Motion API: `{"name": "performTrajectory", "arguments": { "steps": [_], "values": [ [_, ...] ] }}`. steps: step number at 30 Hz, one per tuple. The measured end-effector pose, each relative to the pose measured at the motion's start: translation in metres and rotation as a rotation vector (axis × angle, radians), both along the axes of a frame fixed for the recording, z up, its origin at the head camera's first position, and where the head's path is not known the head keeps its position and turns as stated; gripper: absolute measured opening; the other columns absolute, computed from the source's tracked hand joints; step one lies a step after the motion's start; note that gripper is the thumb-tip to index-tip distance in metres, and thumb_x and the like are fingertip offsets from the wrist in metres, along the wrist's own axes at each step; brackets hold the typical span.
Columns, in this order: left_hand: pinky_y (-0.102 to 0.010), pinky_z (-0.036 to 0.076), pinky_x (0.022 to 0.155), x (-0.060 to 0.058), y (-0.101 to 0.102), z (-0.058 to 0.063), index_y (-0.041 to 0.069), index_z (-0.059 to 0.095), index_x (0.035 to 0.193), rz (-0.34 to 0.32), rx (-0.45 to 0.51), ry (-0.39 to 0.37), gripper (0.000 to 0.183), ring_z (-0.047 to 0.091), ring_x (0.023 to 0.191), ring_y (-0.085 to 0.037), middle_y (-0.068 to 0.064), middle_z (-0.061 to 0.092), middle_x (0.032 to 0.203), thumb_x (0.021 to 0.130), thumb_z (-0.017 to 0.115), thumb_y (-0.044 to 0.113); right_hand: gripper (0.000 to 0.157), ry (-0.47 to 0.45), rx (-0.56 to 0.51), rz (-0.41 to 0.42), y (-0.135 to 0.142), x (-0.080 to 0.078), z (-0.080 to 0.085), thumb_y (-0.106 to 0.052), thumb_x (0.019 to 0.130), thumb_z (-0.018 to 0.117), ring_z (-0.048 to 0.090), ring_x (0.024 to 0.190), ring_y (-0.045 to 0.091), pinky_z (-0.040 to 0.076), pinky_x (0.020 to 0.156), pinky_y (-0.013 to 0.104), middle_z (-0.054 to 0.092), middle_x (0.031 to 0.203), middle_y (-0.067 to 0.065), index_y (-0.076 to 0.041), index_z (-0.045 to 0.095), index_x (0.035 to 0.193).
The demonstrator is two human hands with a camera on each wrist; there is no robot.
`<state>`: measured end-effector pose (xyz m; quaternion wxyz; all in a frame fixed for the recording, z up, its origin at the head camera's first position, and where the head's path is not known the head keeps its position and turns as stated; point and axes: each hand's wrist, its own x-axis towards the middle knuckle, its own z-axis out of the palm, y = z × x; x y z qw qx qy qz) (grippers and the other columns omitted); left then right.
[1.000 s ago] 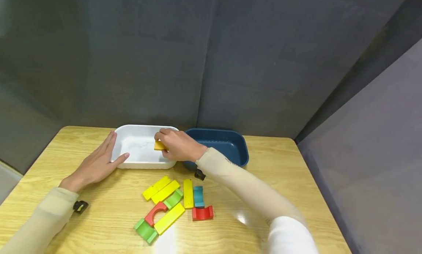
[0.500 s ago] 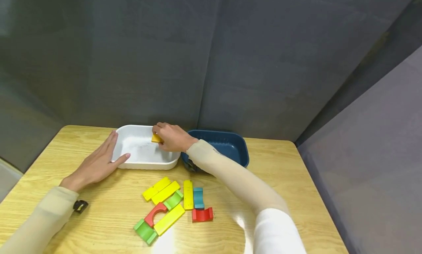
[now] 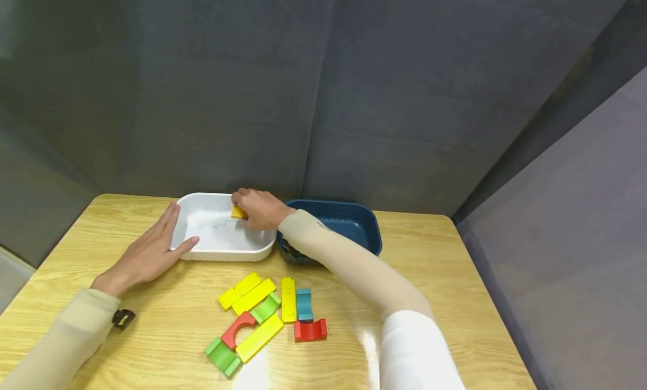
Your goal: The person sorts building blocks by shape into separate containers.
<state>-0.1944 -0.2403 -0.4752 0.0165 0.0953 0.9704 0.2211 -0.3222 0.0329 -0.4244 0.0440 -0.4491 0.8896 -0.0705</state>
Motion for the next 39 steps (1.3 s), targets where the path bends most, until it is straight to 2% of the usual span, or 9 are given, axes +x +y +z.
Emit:
{"name": "performTrajectory", "arguments": {
  "steps": [15,22,25,31,39],
  "values": [
    [-0.070,0.018,0.127,0.002,0.002,0.003,0.002,-0.008,0.170,-0.002,0.003,0.006,0.107,0.007,0.164,-0.046,-0.010,-0.019,0.178,0.106,0.041,0.072,0.042,-0.019,0.010,-0.033,-0.001,-0.006,-0.001,-0.016,0.098,0.080,0.061,0.091,0.017,0.056,0.081,0.022,0.066,0.120,0.007,-0.006,0.066,0.136],
    [-0.070,0.019,0.126,0.000,0.002,0.003,0.001,-0.007,0.170,-0.013,0.009,0.011,0.106,0.008,0.164,-0.046,-0.012,-0.017,0.178,0.106,0.042,0.071,0.046,-0.040,0.033,-0.063,-0.001,-0.006,0.001,-0.021,0.101,0.078,0.065,0.105,0.018,0.058,0.093,0.026,0.065,0.131,0.008,-0.006,0.064,0.142],
    [-0.070,0.020,0.126,0.000,0.002,0.004,0.001,-0.006,0.170,-0.013,0.007,0.009,0.106,0.009,0.163,-0.047,-0.013,-0.016,0.179,0.106,0.043,0.070,0.049,-0.051,0.014,-0.076,0.000,-0.005,0.002,-0.023,0.101,0.077,0.065,0.107,0.018,0.058,0.095,0.028,0.065,0.133,0.009,-0.006,0.063,0.144],
    [-0.070,0.018,0.126,-0.002,0.000,0.004,0.002,-0.009,0.170,-0.012,-0.004,-0.011,0.106,0.006,0.164,-0.047,-0.012,-0.020,0.178,0.106,0.041,0.071,0.046,-0.035,-0.045,-0.067,0.003,-0.001,0.007,-0.022,0.099,0.079,0.065,0.106,0.018,0.059,0.093,0.030,0.068,0.130,0.010,-0.007,0.066,0.141],
    [-0.071,0.018,0.126,-0.003,-0.003,0.002,0.002,-0.009,0.170,-0.011,-0.004,-0.014,0.107,0.007,0.164,-0.047,-0.013,-0.018,0.178,0.106,0.040,0.072,0.043,-0.002,-0.050,-0.037,0.006,0.012,0.016,-0.023,0.100,0.079,0.067,0.109,0.017,0.059,0.093,0.027,0.069,0.131,0.008,-0.011,0.067,0.140]
  ]
}}
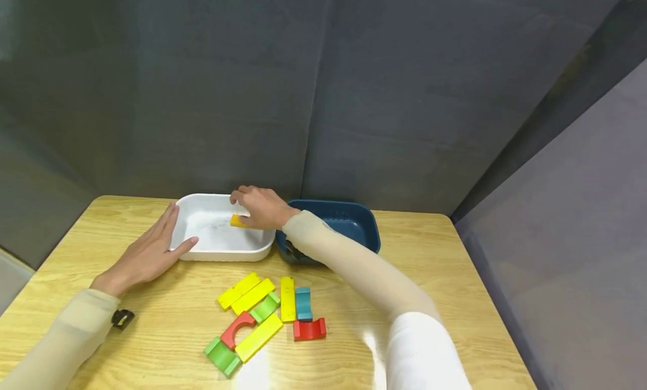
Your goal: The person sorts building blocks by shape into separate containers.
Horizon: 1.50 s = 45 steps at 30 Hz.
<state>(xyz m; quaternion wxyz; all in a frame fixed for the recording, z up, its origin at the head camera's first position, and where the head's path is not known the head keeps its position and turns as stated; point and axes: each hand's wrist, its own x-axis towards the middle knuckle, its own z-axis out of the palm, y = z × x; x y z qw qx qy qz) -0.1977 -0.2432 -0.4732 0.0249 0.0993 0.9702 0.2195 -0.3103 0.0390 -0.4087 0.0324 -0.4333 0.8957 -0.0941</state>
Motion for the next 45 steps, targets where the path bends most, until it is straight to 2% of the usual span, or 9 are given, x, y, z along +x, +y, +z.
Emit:
{"name": "performTrajectory", "arguments": {
  "steps": [10,17,27,33,45],
  "values": [
    [-0.071,0.018,0.126,-0.002,0.000,0.001,0.002,-0.010,0.170,-0.001,-0.003,0.003,0.107,0.007,0.164,-0.047,-0.012,-0.020,0.178,0.106,0.040,0.072,0.047,0.037,0.014,-0.001,0.004,0.014,0.007,-0.027,0.099,0.080,0.067,0.111,0.016,0.058,0.095,0.025,0.069,0.135,0.005,-0.012,0.068,0.142],
    [-0.071,0.018,0.126,-0.002,0.001,0.001,0.002,-0.009,0.170,-0.003,0.008,0.008,0.106,0.006,0.164,-0.046,-0.013,-0.018,0.178,0.107,0.041,0.072,0.044,0.029,-0.032,0.009,0.014,0.029,0.012,-0.024,0.100,0.079,0.067,0.112,0.017,0.059,0.097,0.027,0.070,0.134,0.007,-0.013,0.067,0.141],
    [-0.070,0.016,0.127,0.000,-0.002,0.000,0.002,-0.010,0.169,-0.006,0.010,0.002,0.106,0.002,0.165,-0.043,-0.009,-0.021,0.177,0.107,0.040,0.072,0.041,0.093,-0.063,0.037,0.027,0.046,0.012,-0.026,0.100,0.079,0.064,0.109,0.015,0.057,0.095,0.024,0.069,0.137,0.003,-0.014,0.069,0.138],
    [-0.070,0.017,0.127,-0.001,-0.005,-0.002,0.003,-0.011,0.169,-0.005,0.010,0.002,0.106,0.003,0.165,-0.044,-0.008,-0.022,0.177,0.107,0.040,0.072,0.041,0.069,-0.076,0.053,0.034,0.061,0.015,-0.025,0.100,0.078,0.066,0.114,0.016,0.059,0.096,0.027,0.067,0.139,0.005,-0.013,0.068,0.138],
    [-0.069,0.017,0.127,-0.003,-0.004,-0.002,0.001,-0.009,0.169,-0.004,0.013,0.017,0.106,0.005,0.164,-0.044,-0.010,-0.019,0.178,0.107,0.040,0.071,0.037,0.080,-0.154,0.107,0.055,0.085,0.018,-0.022,0.100,0.078,0.069,0.094,0.015,0.057,0.085,0.024,0.070,0.126,0.003,-0.010,0.069,0.134]
  ]
}}
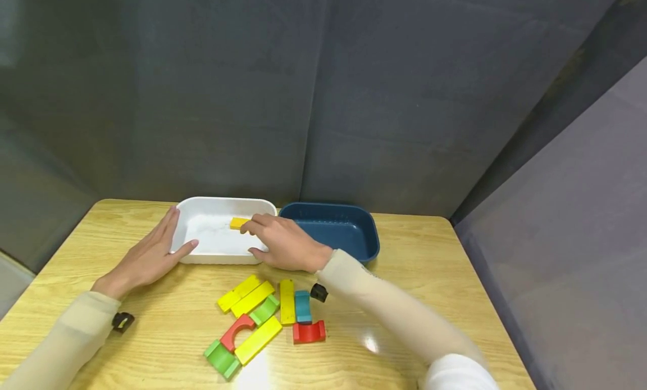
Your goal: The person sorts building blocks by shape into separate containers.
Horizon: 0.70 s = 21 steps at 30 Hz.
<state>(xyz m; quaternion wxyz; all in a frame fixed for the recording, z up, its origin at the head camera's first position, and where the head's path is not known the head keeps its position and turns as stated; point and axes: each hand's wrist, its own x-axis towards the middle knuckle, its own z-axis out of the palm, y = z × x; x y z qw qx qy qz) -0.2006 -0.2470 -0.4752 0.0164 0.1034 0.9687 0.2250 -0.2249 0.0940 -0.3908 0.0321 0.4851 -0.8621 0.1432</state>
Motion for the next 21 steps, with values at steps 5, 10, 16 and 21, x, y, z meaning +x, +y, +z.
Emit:
{"name": "performTrajectory", "arguments": {
  "steps": [5,10,16,21],
  "values": [
    [-0.069,0.016,0.127,0.000,0.001,0.000,0.002,-0.010,0.169,0.003,0.001,-0.004,0.106,0.002,0.165,-0.043,-0.010,-0.020,0.178,0.107,0.040,0.071,0.035,0.008,-0.022,0.008,0.008,0.010,-0.001,-0.019,0.099,0.079,0.065,0.085,0.010,0.055,0.079,0.020,0.069,0.123,0.003,-0.010,0.070,0.132],
    [-0.069,0.016,0.127,-0.001,0.002,0.002,0.002,-0.010,0.169,0.002,0.003,-0.003,0.105,0.001,0.165,-0.043,-0.009,-0.021,0.177,0.107,0.040,0.071,0.034,0.011,-0.017,0.011,0.014,0.021,-0.002,-0.017,0.099,0.078,0.062,0.091,0.012,0.056,0.080,0.020,0.070,0.120,0.003,-0.011,0.070,0.132],
    [-0.069,0.017,0.127,-0.002,0.002,0.003,0.002,-0.010,0.169,0.005,-0.001,-0.002,0.106,0.002,0.165,-0.043,-0.010,-0.020,0.178,0.107,0.040,0.072,0.037,-0.010,-0.015,0.017,0.020,0.034,-0.002,-0.022,0.100,0.078,0.066,0.098,0.017,0.058,0.085,0.023,0.071,0.122,0.004,-0.009,0.070,0.134],
    [-0.070,0.017,0.127,-0.002,0.002,0.001,0.002,-0.010,0.170,0.006,-0.001,0.001,0.106,0.004,0.165,-0.044,-0.010,-0.020,0.178,0.107,0.040,0.071,0.041,-0.030,-0.007,0.001,0.024,0.046,-0.003,-0.026,0.099,0.081,0.067,0.104,0.016,0.060,0.091,0.027,0.072,0.127,0.003,-0.010,0.070,0.135]
  ]
}}
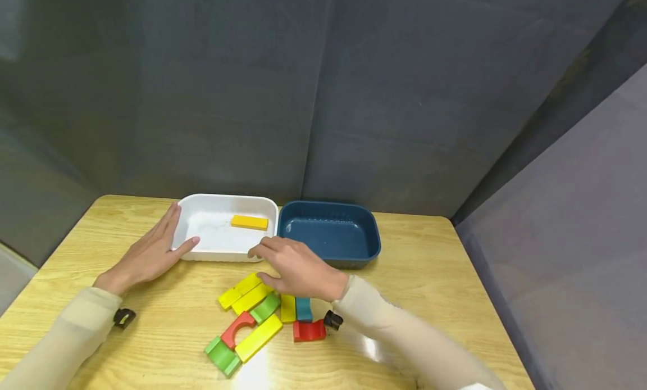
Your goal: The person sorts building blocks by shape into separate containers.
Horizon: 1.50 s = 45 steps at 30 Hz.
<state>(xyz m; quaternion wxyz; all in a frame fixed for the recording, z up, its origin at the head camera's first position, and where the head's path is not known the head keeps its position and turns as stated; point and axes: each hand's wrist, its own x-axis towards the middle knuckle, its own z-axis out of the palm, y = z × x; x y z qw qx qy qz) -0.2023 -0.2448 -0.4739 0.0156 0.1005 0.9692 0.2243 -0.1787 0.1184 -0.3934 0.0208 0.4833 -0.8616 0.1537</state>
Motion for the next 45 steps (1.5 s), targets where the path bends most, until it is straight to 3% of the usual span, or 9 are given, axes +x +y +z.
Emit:
{"name": "performTrajectory", "arguments": {
  "steps": [9,15,20,26,35,45],
  "values": [
    [-0.070,0.017,0.127,0.002,0.001,-0.002,0.003,-0.009,0.170,0.008,0.003,-0.005,0.106,0.004,0.165,-0.044,-0.009,-0.020,0.178,0.106,0.040,0.072,0.041,0.006,-0.011,0.046,0.009,0.022,-0.004,-0.025,0.098,0.081,0.066,0.109,0.015,0.059,0.096,0.029,0.070,0.131,0.001,-0.012,0.068,0.135],
    [-0.070,0.017,0.126,0.003,0.002,-0.001,0.003,-0.009,0.170,0.006,0.002,-0.004,0.106,0.005,0.165,-0.044,-0.009,-0.019,0.178,0.106,0.040,0.072,0.041,-0.036,0.022,0.012,0.015,0.034,-0.007,-0.025,0.098,0.081,0.065,0.108,0.013,0.058,0.098,0.028,0.070,0.128,-0.001,-0.014,0.069,0.135],
    [-0.068,0.016,0.128,0.003,0.003,0.001,0.001,-0.009,0.169,0.000,0.010,0.002,0.105,0.002,0.165,-0.043,-0.009,-0.021,0.177,0.107,0.040,0.071,0.038,-0.075,0.016,0.011,0.019,0.041,-0.012,-0.025,0.099,0.080,0.065,0.108,0.013,0.057,0.101,0.028,0.071,0.125,0.000,-0.014,0.070,0.134],
    [-0.068,0.015,0.128,0.003,0.002,0.004,0.002,-0.010,0.169,0.000,0.009,0.003,0.105,0.001,0.165,-0.043,-0.009,-0.022,0.177,0.108,0.039,0.070,0.037,-0.052,0.002,0.041,0.020,0.047,-0.018,-0.024,0.098,0.081,0.066,0.107,0.012,0.057,0.101,0.028,0.071,0.121,-0.001,-0.012,0.071,0.131],
    [-0.068,0.016,0.128,0.002,0.003,0.001,0.001,-0.009,0.169,-0.001,0.008,0.005,0.105,0.003,0.165,-0.044,-0.009,-0.021,0.177,0.107,0.040,0.071,0.035,-0.062,0.013,0.071,0.022,0.061,-0.029,-0.024,0.097,0.080,0.063,0.102,0.009,0.055,0.100,0.024,0.071,0.120,-0.002,-0.013,0.072,0.130],
    [-0.068,0.016,0.128,0.002,0.002,-0.002,0.001,-0.009,0.169,-0.003,0.005,-0.002,0.106,0.003,0.165,-0.043,-0.010,-0.020,0.178,0.107,0.039,0.072,0.040,-0.078,0.050,0.108,0.020,0.075,-0.043,-0.021,0.096,0.080,0.063,0.107,0.006,0.054,0.101,0.023,0.067,0.125,-0.006,-0.015,0.070,0.134]
  ]
}}
